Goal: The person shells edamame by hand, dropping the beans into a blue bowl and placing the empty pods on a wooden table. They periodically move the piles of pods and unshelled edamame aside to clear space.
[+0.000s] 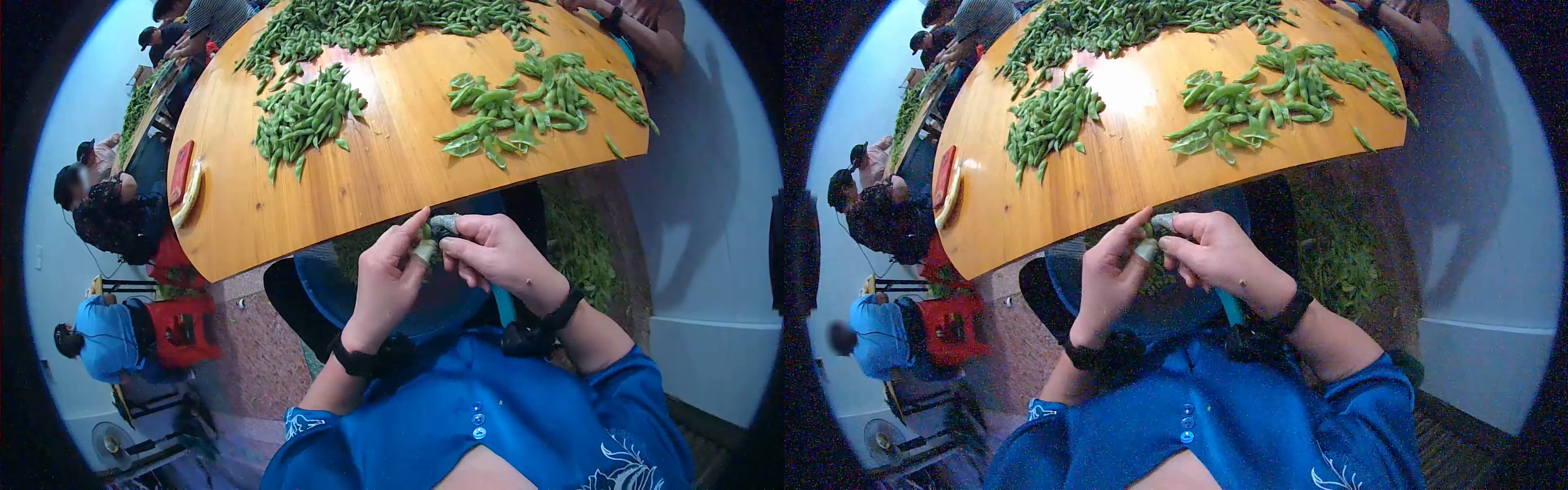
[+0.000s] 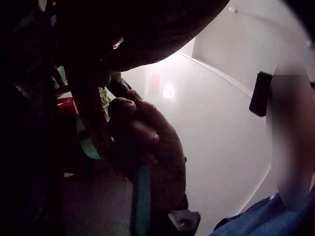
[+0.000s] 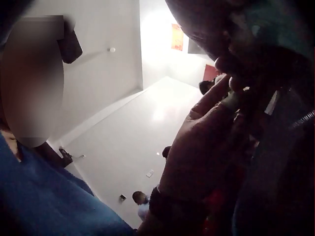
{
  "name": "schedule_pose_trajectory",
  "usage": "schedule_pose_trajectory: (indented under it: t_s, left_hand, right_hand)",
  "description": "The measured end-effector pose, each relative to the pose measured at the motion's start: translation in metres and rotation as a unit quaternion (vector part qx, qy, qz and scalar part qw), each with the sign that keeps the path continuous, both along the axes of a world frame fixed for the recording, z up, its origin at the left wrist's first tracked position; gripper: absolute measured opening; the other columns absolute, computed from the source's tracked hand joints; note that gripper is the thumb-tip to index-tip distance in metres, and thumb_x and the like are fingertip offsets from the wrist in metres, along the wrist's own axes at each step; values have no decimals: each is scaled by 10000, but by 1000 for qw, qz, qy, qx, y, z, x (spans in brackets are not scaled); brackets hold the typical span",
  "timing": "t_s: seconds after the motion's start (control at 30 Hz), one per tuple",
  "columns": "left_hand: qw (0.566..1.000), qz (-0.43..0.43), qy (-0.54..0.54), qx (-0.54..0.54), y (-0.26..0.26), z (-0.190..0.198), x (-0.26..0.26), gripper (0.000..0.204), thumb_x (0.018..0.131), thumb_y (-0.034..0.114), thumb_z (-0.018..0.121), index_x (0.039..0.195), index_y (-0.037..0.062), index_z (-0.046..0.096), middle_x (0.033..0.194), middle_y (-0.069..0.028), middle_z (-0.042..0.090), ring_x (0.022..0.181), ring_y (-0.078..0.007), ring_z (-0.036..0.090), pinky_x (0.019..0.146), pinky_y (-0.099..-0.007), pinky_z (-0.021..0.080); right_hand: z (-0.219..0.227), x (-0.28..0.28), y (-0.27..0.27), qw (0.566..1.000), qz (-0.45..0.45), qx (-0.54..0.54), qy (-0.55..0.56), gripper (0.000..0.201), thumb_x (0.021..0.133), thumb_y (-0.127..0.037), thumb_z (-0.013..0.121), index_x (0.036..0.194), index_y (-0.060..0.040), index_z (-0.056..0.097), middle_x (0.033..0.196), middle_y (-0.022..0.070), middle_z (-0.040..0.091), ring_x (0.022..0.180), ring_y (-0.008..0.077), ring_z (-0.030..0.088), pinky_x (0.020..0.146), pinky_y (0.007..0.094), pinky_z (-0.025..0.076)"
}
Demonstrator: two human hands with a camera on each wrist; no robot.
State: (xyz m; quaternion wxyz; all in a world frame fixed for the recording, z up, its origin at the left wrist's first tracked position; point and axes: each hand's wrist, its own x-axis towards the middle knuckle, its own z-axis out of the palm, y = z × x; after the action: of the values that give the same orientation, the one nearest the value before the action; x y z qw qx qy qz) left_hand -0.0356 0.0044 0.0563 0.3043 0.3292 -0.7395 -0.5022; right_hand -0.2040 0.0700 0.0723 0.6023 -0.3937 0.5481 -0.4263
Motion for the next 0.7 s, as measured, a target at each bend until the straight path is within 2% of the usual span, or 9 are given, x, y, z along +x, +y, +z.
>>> schedule_pose_trajectory:
  t_s: [0.07, 0.1, 0.2, 0.33, 0.4, 0.53, 0.6, 0.63, 0.7]
  left_hand:
    - [994, -8, -48, -95, -1, -6, 1, 412, 828, -67, 553, 1230, 20, 573, 916, -30, 622, 762, -81, 567, 679, -215, 471]
    - [995, 14, 6, -94, 1, -11, -2, 434, 780, -78, 576, 1198, 38, 589, 809, -91, 587, 695, -159, 586, 631, -267, 471]
    - [992, 46, 15, -113, 4, -18, -3, 407, 778, -79, 572, 1169, 29, 601, 813, -112, 595, 701, -186, 597, 638, -279, 476]
    - [988, 43, 10, -149, 1, -19, -1, 402, 770, -92, 569, 1155, 16, 605, 820, -130, 597, 704, -210, 597, 652, -291, 479]
    - [992, 47, -18, -114, 3, -17, 1, 342, 819, -78, 567, 1149, -3, 612, 894, -91, 647, 813, -103, 602, 737, -243, 484]
    - [996, 51, 5, -76, 7, -13, 1, 324, 834, -67, 572, 1150, -6, 610, 897, -81, 649, 819, -103, 600, 744, -244, 485]
    - [995, 40, 39, -78, 7, -14, 1, 327, 859, -72, 542, 1174, 2, 592, 810, -42, 589, 643, -77, 560, 565, -229, 470]
    - [995, 40, 39, -77, 7, -15, 2, 327, 859, -72, 542, 1174, 2, 592, 810, -42, 589, 643, -77, 560, 565, -229, 470]
    - [993, 24, 105, 56, 5, -17, 4, 311, 895, -38, 528, 1199, 4, 579, 842, -30, 602, 663, -72, 561, 590, -222, 482]
  right_hand:
    - [1, 2, 2, 1000, -3, 3, -15, 150, 919, -154, 527, 900, -38, 620, 684, -17, 588, 482, 37, 520, 403, 188, 400]
    - [1, 2, 2, 1000, -5, 6, -30, 148, 918, -157, 532, 900, -41, 622, 689, -19, 590, 481, 34, 521, 400, 182, 396]
    - [-1, 3, 2, 999, -1, 18, -50, 139, 916, -157, 543, 910, -47, 627, 698, -22, 593, 482, 28, 520, 395, 172, 389]
    - [-4, 8, 2, 997, -22, 30, -73, 127, 914, -147, 548, 924, -48, 626, 699, -24, 592, 484, 25, 520, 392, 170, 388]
    - [-8, 8, 1, 998, -17, 30, -61, 122, 914, -139, 547, 947, -48, 622, 691, -26, 583, 478, 23, 506, 386, 172, 379]
    - [-6, 12, 1, 998, -33, 5, -62, 115, 914, -133, 544, 943, -49, 617, 676, -30, 568, 473, 23, 488, 389, 173, 369]
    - [-7, 13, 1, 996, -33, -2, -82, 110, 914, -124, 540, 940, -50, 617, 667, -32, 558, 473, 24, 476, 398, 174, 363]
    - [-6, 13, 1, 996, -33, -1, -82, 110, 914, -124, 540, 940, -50, 617, 667, -32, 558, 473, 24, 476, 398, 174, 363]
    - [-6, 14, 0, 996, -34, -6, -79, 109, 914, -121, 534, 939, -53, 616, 662, -31, 557, 471, 23, 471, 402, 171, 360]
